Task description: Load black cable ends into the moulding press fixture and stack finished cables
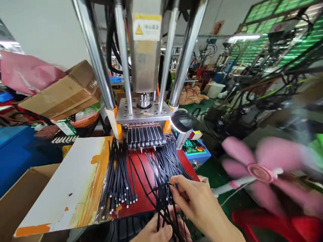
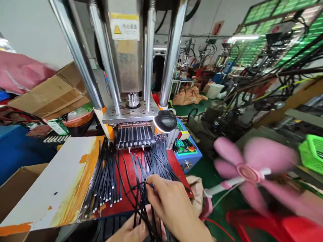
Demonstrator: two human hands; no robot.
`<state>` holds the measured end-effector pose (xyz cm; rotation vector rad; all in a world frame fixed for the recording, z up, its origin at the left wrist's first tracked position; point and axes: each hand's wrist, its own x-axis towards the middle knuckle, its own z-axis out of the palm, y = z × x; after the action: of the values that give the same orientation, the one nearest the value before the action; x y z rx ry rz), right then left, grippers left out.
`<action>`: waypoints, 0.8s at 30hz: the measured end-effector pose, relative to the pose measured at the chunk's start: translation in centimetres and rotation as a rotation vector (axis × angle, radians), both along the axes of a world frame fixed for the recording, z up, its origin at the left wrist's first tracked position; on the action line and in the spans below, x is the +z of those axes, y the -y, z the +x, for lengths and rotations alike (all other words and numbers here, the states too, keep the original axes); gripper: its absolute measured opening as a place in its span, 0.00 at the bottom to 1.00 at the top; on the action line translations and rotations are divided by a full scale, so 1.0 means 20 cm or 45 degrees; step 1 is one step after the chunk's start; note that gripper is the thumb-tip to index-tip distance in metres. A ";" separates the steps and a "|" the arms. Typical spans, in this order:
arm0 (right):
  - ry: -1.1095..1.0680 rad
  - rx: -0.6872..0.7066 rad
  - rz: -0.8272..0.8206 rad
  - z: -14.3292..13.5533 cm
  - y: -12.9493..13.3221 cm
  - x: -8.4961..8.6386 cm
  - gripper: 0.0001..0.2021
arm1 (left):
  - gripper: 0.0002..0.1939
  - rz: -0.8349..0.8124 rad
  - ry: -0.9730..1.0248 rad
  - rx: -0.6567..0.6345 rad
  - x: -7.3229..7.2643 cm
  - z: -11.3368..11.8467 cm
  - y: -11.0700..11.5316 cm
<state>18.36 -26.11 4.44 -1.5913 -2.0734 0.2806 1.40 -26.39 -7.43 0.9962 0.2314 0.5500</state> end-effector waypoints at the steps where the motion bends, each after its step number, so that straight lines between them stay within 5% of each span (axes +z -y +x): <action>1: -0.026 -0.008 -0.015 0.01 0.00 0.00 0.07 | 0.37 0.025 -0.056 0.014 -0.01 0.00 0.00; 6: -0.079 -0.025 -0.040 0.05 0.02 0.00 0.05 | 0.30 0.074 -0.458 0.087 -0.03 -0.05 -0.03; 11: -0.091 -0.030 -0.044 0.06 0.03 0.01 0.06 | 0.29 0.208 -0.341 -0.008 0.05 -0.07 -0.03; 17: -0.058 -0.017 0.081 0.10 0.03 0.02 0.06 | 0.29 -0.388 -0.359 0.067 -0.07 0.00 0.09; 19: -0.009 -0.270 0.417 0.23 0.02 0.07 0.07 | 0.31 -0.513 -0.420 0.093 -0.08 0.00 0.11; 22: 0.003 -1.129 1.091 0.58 0.04 0.09 0.06 | 0.34 -0.593 -0.546 0.012 -0.02 -0.03 0.09; 24: -0.086 -1.520 0.993 0.80 0.09 0.00 0.18 | 0.34 -0.601 -0.660 -0.055 0.01 -0.07 0.07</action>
<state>34.37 -27.99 4.53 -1.8689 -0.6958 -0.7691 0.07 -27.88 -7.18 0.6625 0.7626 0.1704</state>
